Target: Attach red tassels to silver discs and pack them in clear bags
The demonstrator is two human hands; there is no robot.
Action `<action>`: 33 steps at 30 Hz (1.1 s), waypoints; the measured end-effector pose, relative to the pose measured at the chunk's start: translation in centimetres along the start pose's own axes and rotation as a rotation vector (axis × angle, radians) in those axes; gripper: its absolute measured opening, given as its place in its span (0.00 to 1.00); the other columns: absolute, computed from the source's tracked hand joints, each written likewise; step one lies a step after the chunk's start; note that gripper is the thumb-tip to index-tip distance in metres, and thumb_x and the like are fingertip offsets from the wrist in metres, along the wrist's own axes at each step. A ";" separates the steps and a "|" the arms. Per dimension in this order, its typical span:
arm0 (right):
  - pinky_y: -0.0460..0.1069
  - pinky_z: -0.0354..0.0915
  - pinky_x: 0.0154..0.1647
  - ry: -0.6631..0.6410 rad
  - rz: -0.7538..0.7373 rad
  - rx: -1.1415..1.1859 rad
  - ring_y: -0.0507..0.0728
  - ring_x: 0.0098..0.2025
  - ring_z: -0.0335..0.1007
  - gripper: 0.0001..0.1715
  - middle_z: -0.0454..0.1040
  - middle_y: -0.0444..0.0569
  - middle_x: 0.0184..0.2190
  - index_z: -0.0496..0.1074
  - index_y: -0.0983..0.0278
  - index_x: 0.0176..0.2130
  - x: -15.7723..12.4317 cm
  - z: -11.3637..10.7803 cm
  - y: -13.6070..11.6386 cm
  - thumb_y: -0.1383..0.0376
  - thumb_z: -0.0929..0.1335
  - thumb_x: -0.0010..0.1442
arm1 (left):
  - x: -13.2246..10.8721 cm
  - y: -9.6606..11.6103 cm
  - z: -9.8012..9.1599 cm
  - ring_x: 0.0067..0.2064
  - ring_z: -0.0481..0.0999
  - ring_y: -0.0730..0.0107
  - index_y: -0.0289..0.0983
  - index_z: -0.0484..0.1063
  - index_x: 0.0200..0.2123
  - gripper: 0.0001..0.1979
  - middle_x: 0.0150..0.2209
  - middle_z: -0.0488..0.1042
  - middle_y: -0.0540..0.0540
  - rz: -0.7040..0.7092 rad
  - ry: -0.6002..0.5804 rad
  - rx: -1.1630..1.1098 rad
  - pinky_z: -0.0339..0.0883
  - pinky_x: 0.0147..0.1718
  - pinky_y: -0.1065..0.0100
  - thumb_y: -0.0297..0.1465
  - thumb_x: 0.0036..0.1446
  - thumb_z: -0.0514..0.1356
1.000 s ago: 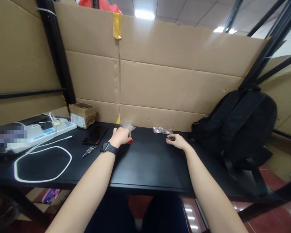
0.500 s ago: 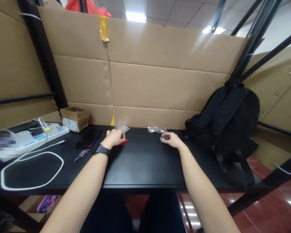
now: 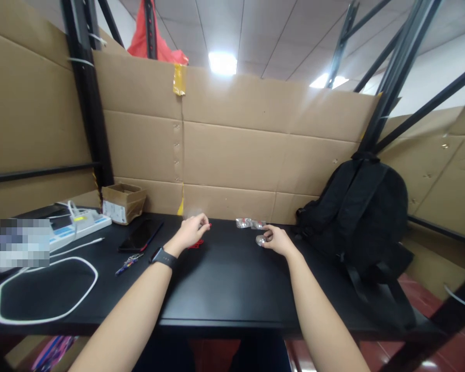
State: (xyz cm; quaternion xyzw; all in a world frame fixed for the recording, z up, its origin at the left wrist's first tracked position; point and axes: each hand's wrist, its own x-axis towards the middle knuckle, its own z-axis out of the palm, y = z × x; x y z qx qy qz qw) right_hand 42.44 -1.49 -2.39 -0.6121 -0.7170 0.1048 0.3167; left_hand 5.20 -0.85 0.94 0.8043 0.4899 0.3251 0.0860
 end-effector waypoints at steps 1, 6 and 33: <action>0.47 0.68 0.37 0.013 0.002 -0.007 0.55 0.33 0.75 0.37 0.80 0.48 0.37 0.74 0.63 0.52 0.0 -0.1 0.0 0.69 0.76 0.40 | 0.0 0.4 0.1 0.42 0.78 0.65 0.42 0.71 0.37 0.10 0.37 0.80 0.48 0.034 0.017 -0.073 0.66 0.45 0.65 0.39 0.64 0.54; 0.47 0.68 0.36 0.090 -0.005 0.034 0.55 0.31 0.75 0.35 0.80 0.49 0.37 0.74 0.61 0.51 -0.3 -0.5 -0.7 0.68 0.75 0.41 | -0.1 2.1 1.3 0.40 0.79 0.64 0.41 0.75 0.32 0.08 0.36 0.81 0.47 0.122 0.028 -0.200 0.69 0.43 0.66 0.38 0.58 0.61; 0.51 0.73 0.38 -0.024 -0.276 0.851 0.60 0.47 0.78 0.31 0.75 0.55 0.50 0.68 0.59 0.50 -2.4 5.0 -12.0 0.62 0.77 0.48 | 0.2 3.9 5.1 0.39 0.80 0.60 0.35 0.82 0.33 0.09 0.36 0.83 0.43 0.106 0.079 -0.683 0.69 0.44 0.65 0.35 0.52 0.66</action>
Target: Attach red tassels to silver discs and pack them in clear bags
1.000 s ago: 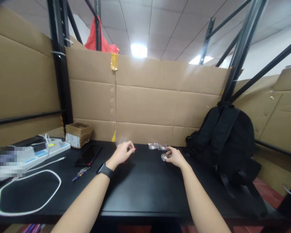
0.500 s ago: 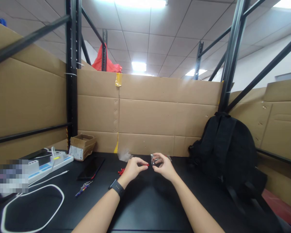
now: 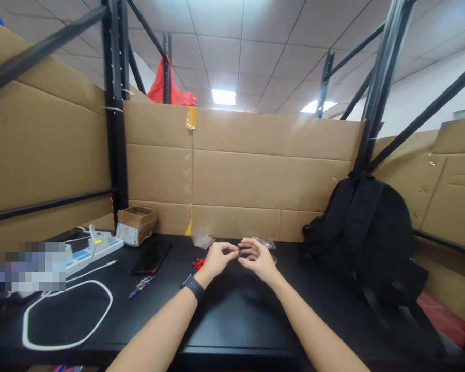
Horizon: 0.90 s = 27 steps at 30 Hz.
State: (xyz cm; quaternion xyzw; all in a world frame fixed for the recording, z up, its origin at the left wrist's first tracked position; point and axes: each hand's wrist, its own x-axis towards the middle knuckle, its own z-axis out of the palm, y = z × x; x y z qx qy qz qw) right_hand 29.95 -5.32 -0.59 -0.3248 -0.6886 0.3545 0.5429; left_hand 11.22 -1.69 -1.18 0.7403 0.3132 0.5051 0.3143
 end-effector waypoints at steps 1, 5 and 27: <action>0.50 0.74 0.38 -0.004 -0.004 0.009 0.60 0.47 0.78 0.31 0.75 0.55 0.50 0.68 0.59 0.50 0.0 0.0 0.0 0.63 0.77 0.48 | 0.0 0.0 0.0 0.39 0.80 0.61 0.35 0.82 0.33 0.09 0.36 0.83 0.43 -0.003 0.006 -0.005 0.70 0.44 0.65 0.35 0.52 0.66; 0.51 0.74 0.40 0.004 -0.025 0.007 0.60 0.47 0.78 0.32 0.76 0.55 0.50 0.68 0.59 0.50 0.0 0.3 0.0 0.62 0.78 0.47 | 0.0 -0.5 0.1 0.39 0.80 0.60 0.34 0.81 0.33 0.10 0.35 0.82 0.42 -0.002 0.014 -0.001 0.70 0.44 0.64 0.34 0.51 0.67; 0.49 0.71 0.37 0.017 -0.075 -0.108 0.59 0.46 0.78 0.28 0.77 0.53 0.48 0.69 0.59 0.49 0.1 -0.1 0.0 0.62 0.77 0.49 | -0.2 0.1 0.1 0.40 0.81 0.58 0.34 0.82 0.34 0.11 0.36 0.83 0.43 -0.016 0.001 -0.029 0.71 0.45 0.63 0.37 0.51 0.67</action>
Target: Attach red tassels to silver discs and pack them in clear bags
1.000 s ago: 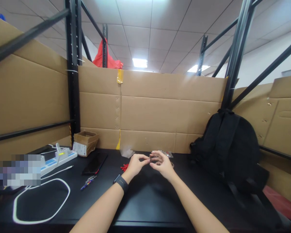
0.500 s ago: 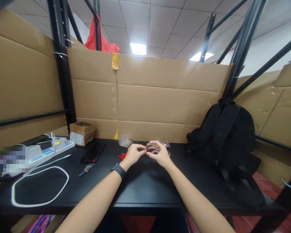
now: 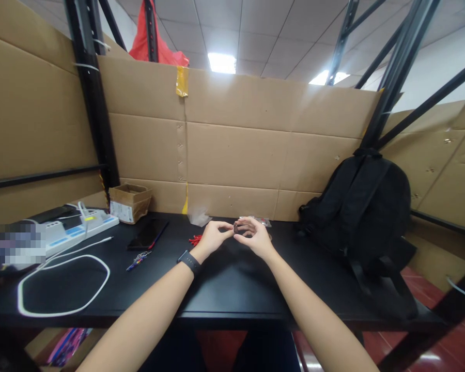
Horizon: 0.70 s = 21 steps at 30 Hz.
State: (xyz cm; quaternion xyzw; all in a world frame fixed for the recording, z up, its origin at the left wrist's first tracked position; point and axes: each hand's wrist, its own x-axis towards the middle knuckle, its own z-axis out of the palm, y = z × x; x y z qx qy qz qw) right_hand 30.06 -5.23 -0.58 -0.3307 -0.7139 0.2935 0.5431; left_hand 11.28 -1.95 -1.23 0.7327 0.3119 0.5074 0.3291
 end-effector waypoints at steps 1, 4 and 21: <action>0.48 0.71 0.36 0.007 0.002 -0.006 0.59 0.46 0.78 0.28 0.77 0.53 0.48 0.69 0.59 0.49 0.0 0.0 0.0 0.62 0.77 0.49 | 0.0 0.0 0.0 0.41 0.81 0.58 0.35 0.82 0.34 0.11 0.36 0.83 0.43 0.001 -0.006 0.004 0.71 0.45 0.63 0.36 0.52 0.67; 0.48 0.70 0.36 0.015 0.005 -0.009 0.58 0.45 0.78 0.28 0.77 0.52 0.47 0.69 0.59 0.49 0.0 0.0 0.1 0.63 0.77 0.49 | -0.1 -0.1 -0.1 0.42 0.81 0.58 0.35 0.82 0.36 0.11 0.38 0.83 0.43 0.002 -0.030 0.019 0.70 0.46 0.64 0.37 0.53 0.66; 0.51 0.72 0.39 0.015 0.015 -0.031 0.60 0.46 0.78 0.30 0.77 0.54 0.48 0.69 0.59 0.49 0.0 0.1 0.3 0.59 0.77 0.47 | -0.2 0.1 0.6 0.40 0.80 0.58 0.33 0.81 0.34 0.16 0.37 0.82 0.39 -0.126 0.003 -0.122 0.71 0.45 0.61 0.40 0.47 0.70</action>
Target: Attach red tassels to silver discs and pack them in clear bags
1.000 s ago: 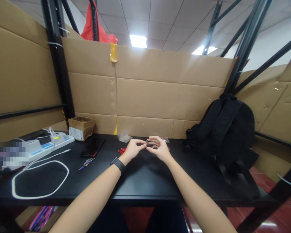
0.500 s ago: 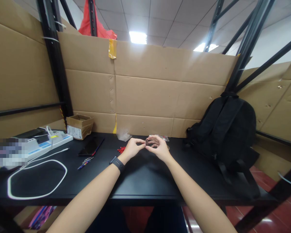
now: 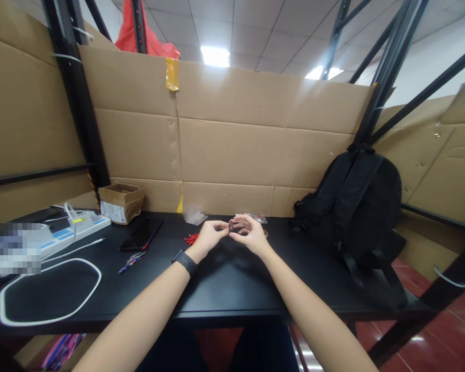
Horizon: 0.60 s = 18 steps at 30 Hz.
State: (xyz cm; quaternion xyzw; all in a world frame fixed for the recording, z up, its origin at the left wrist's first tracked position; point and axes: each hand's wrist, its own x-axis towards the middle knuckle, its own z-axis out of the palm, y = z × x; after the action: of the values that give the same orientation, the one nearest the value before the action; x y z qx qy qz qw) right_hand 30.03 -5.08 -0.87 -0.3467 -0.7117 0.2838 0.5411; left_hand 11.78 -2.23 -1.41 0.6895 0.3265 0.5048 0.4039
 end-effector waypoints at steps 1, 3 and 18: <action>0.51 0.72 0.39 0.003 -0.003 -0.002 0.60 0.46 0.78 0.30 0.77 0.54 0.48 0.69 0.59 0.49 0.0 0.0 0.0 0.59 0.77 0.47 | -0.1 0.2 0.0 0.40 0.80 0.58 0.33 0.81 0.35 0.17 0.37 0.82 0.39 -0.010 -0.012 -0.010 0.71 0.46 0.61 0.41 0.47 0.70; 0.50 0.72 0.39 0.008 -0.011 -0.001 0.60 0.46 0.77 0.29 0.77 0.53 0.48 0.70 0.59 0.48 0.0 -0.1 -0.1 0.59 0.77 0.48 | -0.1 0.4 -0.1 0.42 0.80 0.57 0.33 0.82 0.36 0.18 0.39 0.82 0.39 -0.018 -0.046 -0.017 0.70 0.47 0.60 0.42 0.48 0.69; 0.49 0.71 0.37 0.006 -0.023 -0.013 0.60 0.46 0.78 0.26 0.78 0.53 0.47 0.71 0.60 0.47 0.0 0.0 -0.1 0.61 0.76 0.48 | 0.0 0.0 0.3 0.41 0.79 0.60 0.33 0.78 0.36 0.20 0.38 0.81 0.40 0.029 -0.065 -0.030 0.70 0.47 0.62 0.46 0.51 0.67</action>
State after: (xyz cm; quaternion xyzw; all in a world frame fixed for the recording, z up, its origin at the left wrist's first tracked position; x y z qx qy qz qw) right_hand 30.02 -5.15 -0.74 -0.3426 -0.7158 0.2719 0.5444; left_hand 12.08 -2.28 -1.47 0.7040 0.2955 0.4927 0.4175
